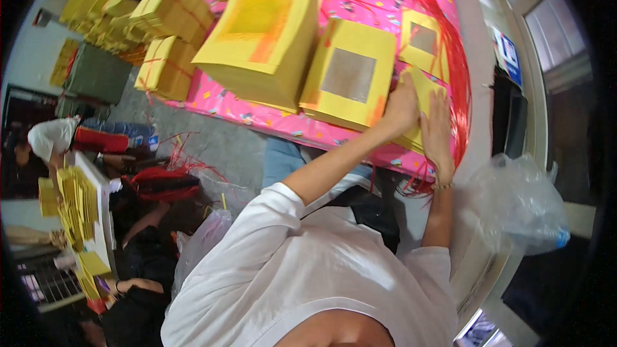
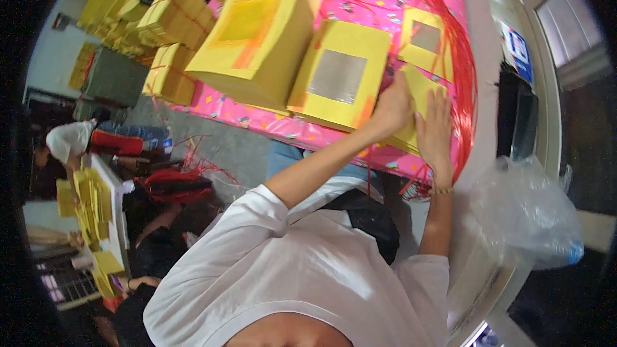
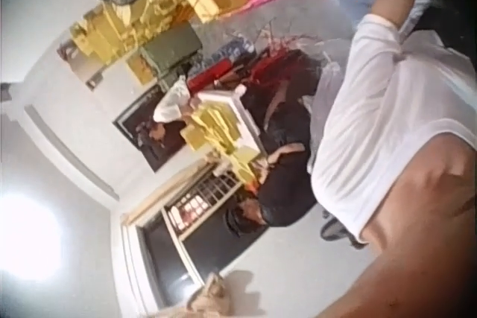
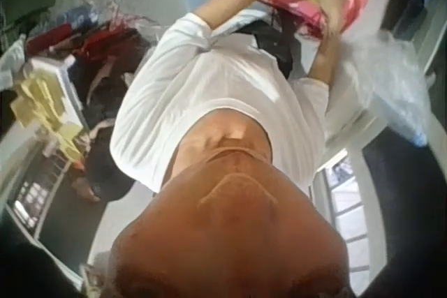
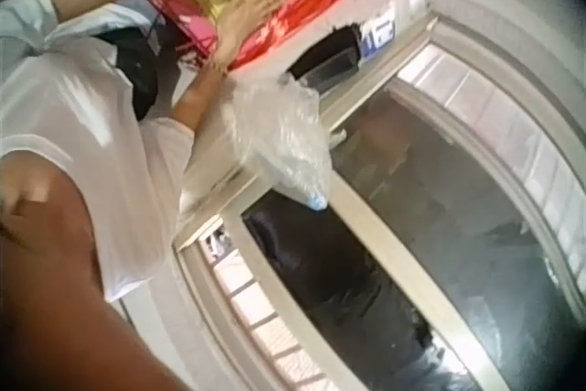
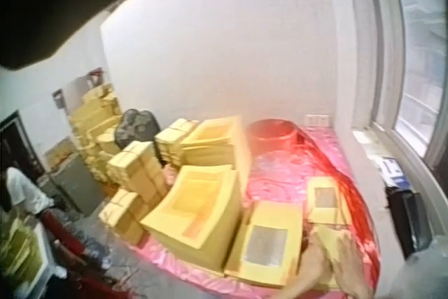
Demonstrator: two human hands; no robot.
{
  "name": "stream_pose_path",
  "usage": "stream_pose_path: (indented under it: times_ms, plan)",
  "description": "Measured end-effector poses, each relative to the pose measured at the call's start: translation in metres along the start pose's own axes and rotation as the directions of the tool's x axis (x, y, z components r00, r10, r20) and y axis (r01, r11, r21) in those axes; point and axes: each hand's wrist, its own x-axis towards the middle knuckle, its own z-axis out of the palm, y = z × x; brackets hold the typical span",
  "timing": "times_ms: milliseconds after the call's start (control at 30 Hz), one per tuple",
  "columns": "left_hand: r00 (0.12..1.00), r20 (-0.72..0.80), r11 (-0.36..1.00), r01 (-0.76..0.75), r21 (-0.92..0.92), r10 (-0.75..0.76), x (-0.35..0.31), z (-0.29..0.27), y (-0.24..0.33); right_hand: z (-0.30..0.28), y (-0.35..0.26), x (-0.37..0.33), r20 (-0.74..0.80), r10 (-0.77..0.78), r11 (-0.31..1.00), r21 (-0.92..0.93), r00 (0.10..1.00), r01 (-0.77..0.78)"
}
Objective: Arranging and stacking yellow Joss paper sheets on a work table.
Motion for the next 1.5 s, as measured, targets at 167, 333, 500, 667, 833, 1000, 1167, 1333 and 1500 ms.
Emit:
stream_pose_path:
  times_ms: [167,333,500,667,833,1000,1167,1333,1500]
  plan:
    - [0.998,-0.017,0.998,-0.055,-0.009,0.055,0.003,0.006,-0.004,0.001,0.007,-0.004,0.001,0.02,0.997,0.075,1.0,-0.02]
    - [0.999,0.03,1.0,0.027,-0.01,-0.027,0.012,-0.016,-0.006,0.004,0.005,0.013,0.025,0.0,0.959,0.283,1.0,-0.007]
    - [0.995,0.045,0.992,-0.096,0.08,0.092,0.015,-0.022,0.009,-0.002,0.02,0.017,0.046,-0.006,0.926,0.378,0.999,-0.011]
    - [0.964,-0.004,0.937,-0.256,0.236,0.264,0.008,-0.031,0.015,-0.002,0.011,0.022,0.012,-0.025,0.935,0.354,1.0,0.019]
    - [0.845,-0.023,0.815,-0.507,0.279,0.534,-0.006,-0.042,0.033,-0.002,0.016,0.017,-0.05,-0.099,0.975,0.194,0.994,0.107]
    - [0.856,0.041,0.856,-0.516,0.014,0.516,-0.044,-0.125,0.042,-0.046,-0.03,0.03,-0.139,-0.052,0.984,0.161,0.989,0.074]
    - [0.818,-0.05,0.82,-0.571,0.044,0.573,-0.07,-0.223,0.037,-0.088,-0.09,0.059,-0.199,-0.13,0.907,0.373,0.971,0.198]
    - [0.791,-0.191,0.789,-0.492,0.368,0.582,-0.075,-0.313,0.006,-0.088,-0.157,0.092,-0.147,-0.357,0.797,0.467,0.923,0.383]
    - [0.824,-0.208,0.75,-0.337,0.569,0.527,-0.077,-0.353,-0.029,-0.067,-0.205,0.14,-0.16,-0.511,0.716,0.463,0.845,0.521]
